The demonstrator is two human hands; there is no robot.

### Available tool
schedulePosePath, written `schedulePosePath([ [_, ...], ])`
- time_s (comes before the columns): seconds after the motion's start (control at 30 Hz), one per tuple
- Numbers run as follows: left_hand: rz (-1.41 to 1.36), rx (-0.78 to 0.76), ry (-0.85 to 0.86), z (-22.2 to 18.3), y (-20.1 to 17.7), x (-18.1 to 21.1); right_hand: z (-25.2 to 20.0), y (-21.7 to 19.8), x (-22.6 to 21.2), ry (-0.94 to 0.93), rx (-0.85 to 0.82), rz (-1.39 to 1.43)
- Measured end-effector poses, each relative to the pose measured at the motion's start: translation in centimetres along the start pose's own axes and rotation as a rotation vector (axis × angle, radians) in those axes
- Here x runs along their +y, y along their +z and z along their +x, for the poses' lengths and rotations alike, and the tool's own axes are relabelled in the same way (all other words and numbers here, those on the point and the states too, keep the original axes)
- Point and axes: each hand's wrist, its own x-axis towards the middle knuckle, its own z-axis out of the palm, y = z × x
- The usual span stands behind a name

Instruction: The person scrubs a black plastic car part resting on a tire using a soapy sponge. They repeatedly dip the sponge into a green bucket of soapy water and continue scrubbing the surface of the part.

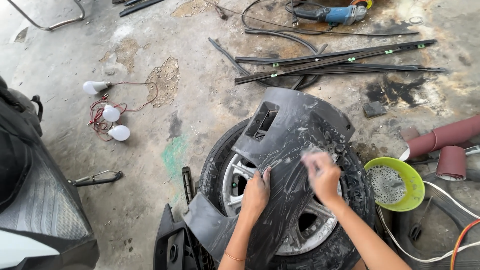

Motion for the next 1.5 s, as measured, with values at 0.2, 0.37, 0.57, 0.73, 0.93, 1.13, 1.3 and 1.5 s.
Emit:
schedulePosePath([
  [0.2, -0.184, -0.009, -0.035, -1.1, 3.4, -2.1, -4.4, -1.2, -7.1, -0.415, -0.471, 0.127],
  [0.37, 0.143, 0.269, 0.11, -2.0, 6.0, -3.4, 0.6, 1.1, -2.0, -0.182, -0.363, -0.041],
  [0.57, 0.179, 0.201, 0.117, -4.4, 5.2, -2.3, -0.2, -0.2, -6.3, -0.267, -0.583, 0.004],
  [0.73, 0.928, 0.626, 0.32, -7.4, 5.3, -3.1, 2.8, 1.9, -2.5, -0.032, -0.313, -0.13],
  [0.93, 0.781, 0.629, 0.468, -7.6, 4.9, -3.0, -0.5, 0.4, -2.9, -0.287, -0.717, 0.003],
  [1.13, 0.335, 0.229, 0.15, -6.3, 8.8, -5.1, 0.0, -0.3, -9.5, 0.217, -0.396, 0.14],
  [1.3, 0.364, 0.536, 0.258, -5.1, 11.0, -7.4, 1.7, -1.8, -10.8, -0.147, -0.655, 0.12],
  [1.5, 0.32, 0.542, 0.264, -5.2, 10.7, -7.6, -3.7, -0.1, -11.4, -0.226, -0.781, -0.122],
])
